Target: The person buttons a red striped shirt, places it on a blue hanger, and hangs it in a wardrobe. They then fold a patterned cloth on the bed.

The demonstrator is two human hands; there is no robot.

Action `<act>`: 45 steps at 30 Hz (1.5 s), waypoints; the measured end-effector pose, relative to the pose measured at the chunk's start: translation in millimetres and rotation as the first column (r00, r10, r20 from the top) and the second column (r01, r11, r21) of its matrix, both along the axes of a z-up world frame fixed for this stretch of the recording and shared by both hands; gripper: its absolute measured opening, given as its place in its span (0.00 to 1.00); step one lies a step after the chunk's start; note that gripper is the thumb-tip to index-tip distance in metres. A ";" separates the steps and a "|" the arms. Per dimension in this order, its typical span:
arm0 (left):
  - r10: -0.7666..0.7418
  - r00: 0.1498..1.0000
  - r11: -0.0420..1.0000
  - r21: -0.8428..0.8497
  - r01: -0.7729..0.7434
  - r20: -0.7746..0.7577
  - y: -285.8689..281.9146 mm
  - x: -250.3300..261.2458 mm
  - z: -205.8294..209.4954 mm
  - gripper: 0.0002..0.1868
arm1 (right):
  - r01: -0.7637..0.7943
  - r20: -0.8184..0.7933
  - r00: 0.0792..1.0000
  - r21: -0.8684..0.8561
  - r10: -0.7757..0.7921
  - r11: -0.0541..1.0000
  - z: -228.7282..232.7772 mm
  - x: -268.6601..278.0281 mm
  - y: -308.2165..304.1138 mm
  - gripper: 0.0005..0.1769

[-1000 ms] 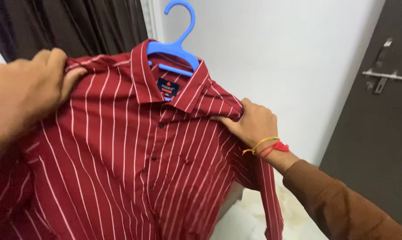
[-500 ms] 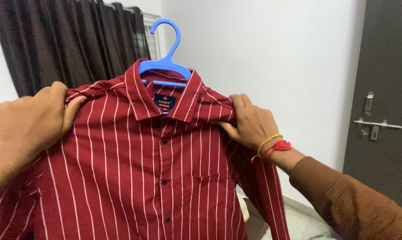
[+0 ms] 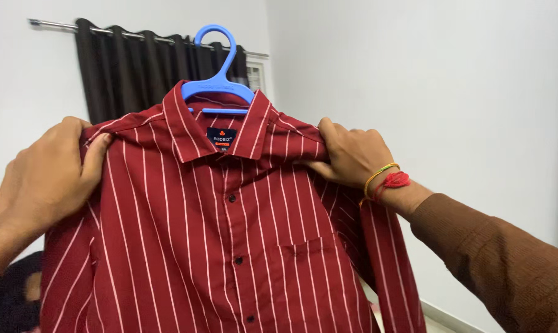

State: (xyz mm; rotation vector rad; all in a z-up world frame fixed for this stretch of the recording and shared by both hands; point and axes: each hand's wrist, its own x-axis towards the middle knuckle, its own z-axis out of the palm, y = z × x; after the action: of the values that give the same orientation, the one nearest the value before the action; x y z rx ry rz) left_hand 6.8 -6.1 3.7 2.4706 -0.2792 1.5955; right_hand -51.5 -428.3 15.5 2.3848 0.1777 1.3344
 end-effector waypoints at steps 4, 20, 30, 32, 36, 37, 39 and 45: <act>0.089 0.996 0.995 0.035 -0.090 0.014 -0.2 2.9 -6.1 0.20 | -0.010 0.004 1.000 -0.030 0.010 1.000 0.6 11.1 -4.8 0.36; 0.187 0.966 0.958 0.185 -0.220 0.180 17.8 22.2 -6.7 0.20 | 0.079 0.048 0.996 -0.148 -0.073 0.986 -0.4 9.5 -12.0 0.37; 0.107 0.968 0.953 0.252 -0.165 0.229 25.5 42.6 1.4 0.22 | 0.109 0.060 0.993 -0.165 -0.101 0.980 2.0 3.0 -10.8 0.37; 0.058 0.963 0.957 0.260 -0.128 0.262 22.8 35.0 3.0 0.22 | 0.138 0.052 0.990 -0.160 -0.132 0.977 2.3 1.3 -9.7 0.37; 0.307 0.952 0.914 0.278 -0.296 0.006 15.5 10.2 11.1 0.24 | 0.082 0.094 0.993 -0.168 -0.067 0.982 3.4 -11.2 -3.7 0.35; 0.304 0.952 0.923 0.259 -0.285 -0.034 14.4 5.7 12.7 0.24 | 0.088 0.091 0.993 -0.158 -0.074 0.983 3.7 -15.0 -2.1 0.34; 0.316 0.946 0.926 0.242 -0.291 -0.071 12.7 3.5 17.0 0.25 | 0.098 0.066 0.994 -0.112 -0.091 0.989 7.3 -19.6 1.6 0.34; 0.194 0.981 0.963 0.187 -0.196 0.028 17.9 35.6 10.1 0.24 | -0.014 0.088 0.996 0.010 0.013 1.000 5.9 -22.1 4.9 0.32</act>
State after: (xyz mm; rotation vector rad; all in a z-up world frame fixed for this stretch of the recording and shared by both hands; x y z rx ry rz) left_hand 42.4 11.8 13.8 2.7085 -0.2023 1.7308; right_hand -73.6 -423.4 21.4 2.3315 0.1619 1.4471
